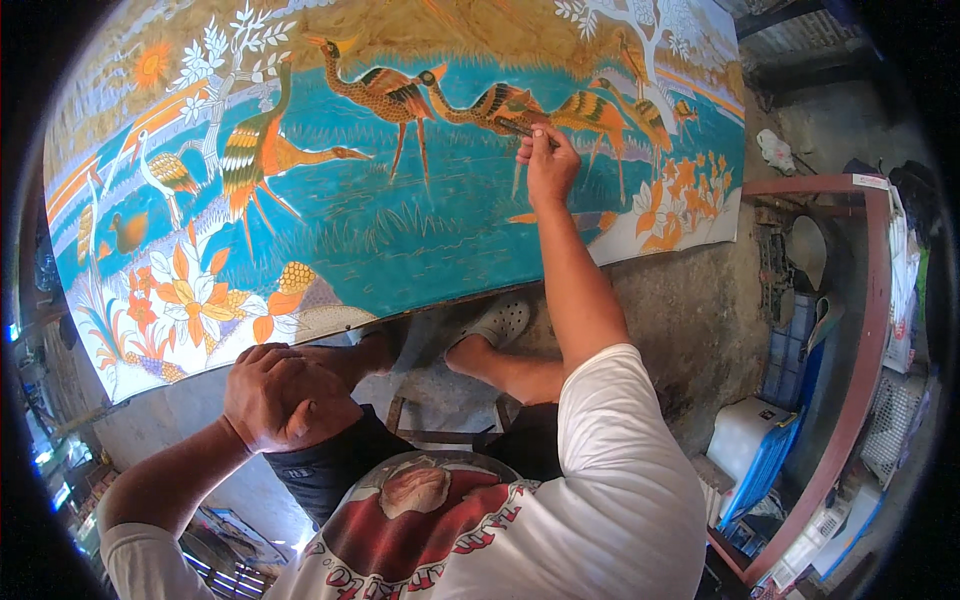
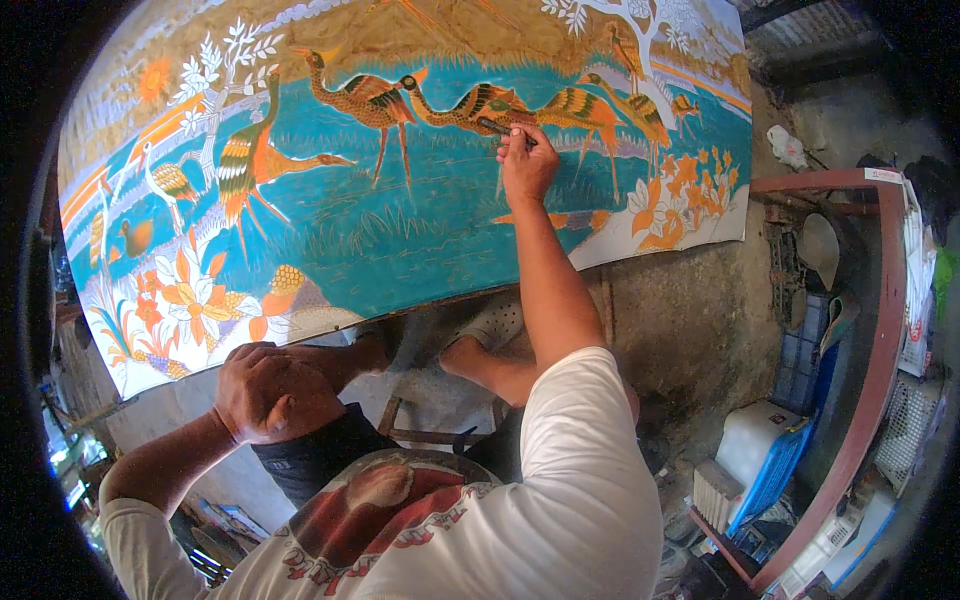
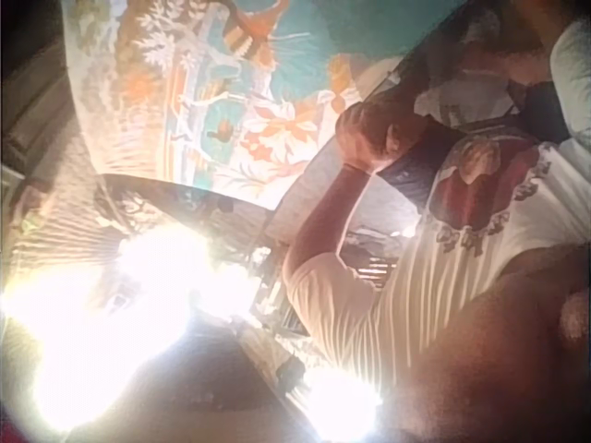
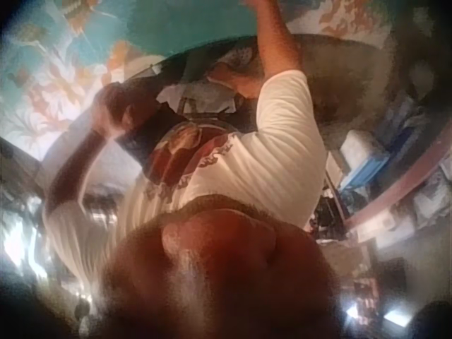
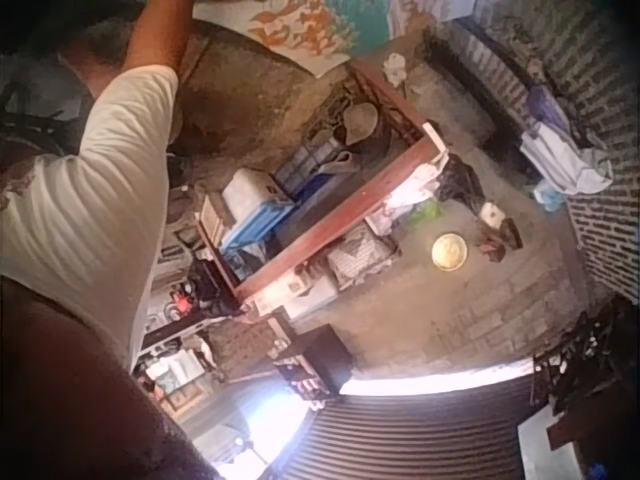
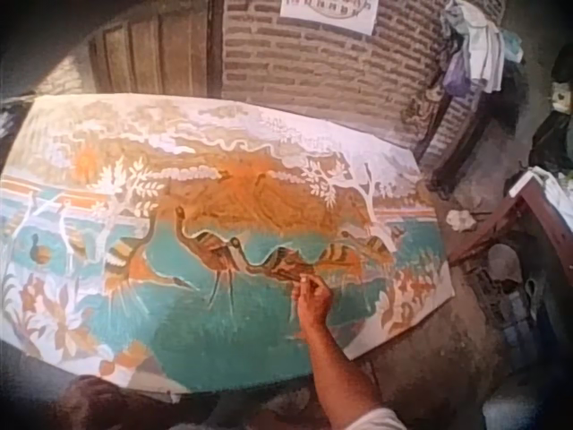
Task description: Painting or applying wax/ink to a large fabric artwork with bird motifs.
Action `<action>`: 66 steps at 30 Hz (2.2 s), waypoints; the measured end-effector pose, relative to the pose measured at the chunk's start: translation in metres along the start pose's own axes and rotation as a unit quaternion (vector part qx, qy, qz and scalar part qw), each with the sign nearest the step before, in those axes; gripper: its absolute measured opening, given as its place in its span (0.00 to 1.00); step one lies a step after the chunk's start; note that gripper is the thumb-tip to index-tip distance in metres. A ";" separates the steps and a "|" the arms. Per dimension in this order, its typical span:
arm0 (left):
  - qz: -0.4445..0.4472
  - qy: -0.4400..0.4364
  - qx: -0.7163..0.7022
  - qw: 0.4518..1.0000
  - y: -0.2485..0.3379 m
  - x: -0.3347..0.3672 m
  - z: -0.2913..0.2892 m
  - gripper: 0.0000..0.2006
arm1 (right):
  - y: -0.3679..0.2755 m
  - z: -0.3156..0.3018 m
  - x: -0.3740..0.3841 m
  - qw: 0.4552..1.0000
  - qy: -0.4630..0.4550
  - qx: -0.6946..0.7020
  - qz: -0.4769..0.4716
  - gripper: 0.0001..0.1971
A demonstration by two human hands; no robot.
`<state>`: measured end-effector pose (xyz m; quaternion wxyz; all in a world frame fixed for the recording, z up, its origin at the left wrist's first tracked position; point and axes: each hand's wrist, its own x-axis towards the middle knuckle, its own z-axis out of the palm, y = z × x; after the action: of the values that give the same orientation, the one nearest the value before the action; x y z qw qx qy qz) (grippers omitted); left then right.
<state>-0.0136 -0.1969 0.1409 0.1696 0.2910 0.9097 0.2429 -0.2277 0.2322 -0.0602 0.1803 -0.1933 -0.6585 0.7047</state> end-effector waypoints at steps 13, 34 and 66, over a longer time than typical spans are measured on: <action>0.008 0.008 -0.006 1.000 0.003 0.004 0.000 0.30 | 0.002 -0.004 0.004 0.997 0.074 -0.028 -0.016 0.11; 0.000 0.001 -0.008 1.000 -0.001 0.003 0.001 0.30 | 0.008 0.000 0.016 0.998 0.051 -0.016 0.011 0.11; -0.008 -0.002 -0.003 1.000 0.003 0.010 0.003 0.27 | -0.029 -0.076 -0.008 0.987 0.120 0.079 0.071 0.09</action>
<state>-0.0187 -0.1878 0.1387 0.1741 0.2838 0.9108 0.2440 -0.1818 0.2949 -0.0353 0.2219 -0.3076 -0.5591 0.7373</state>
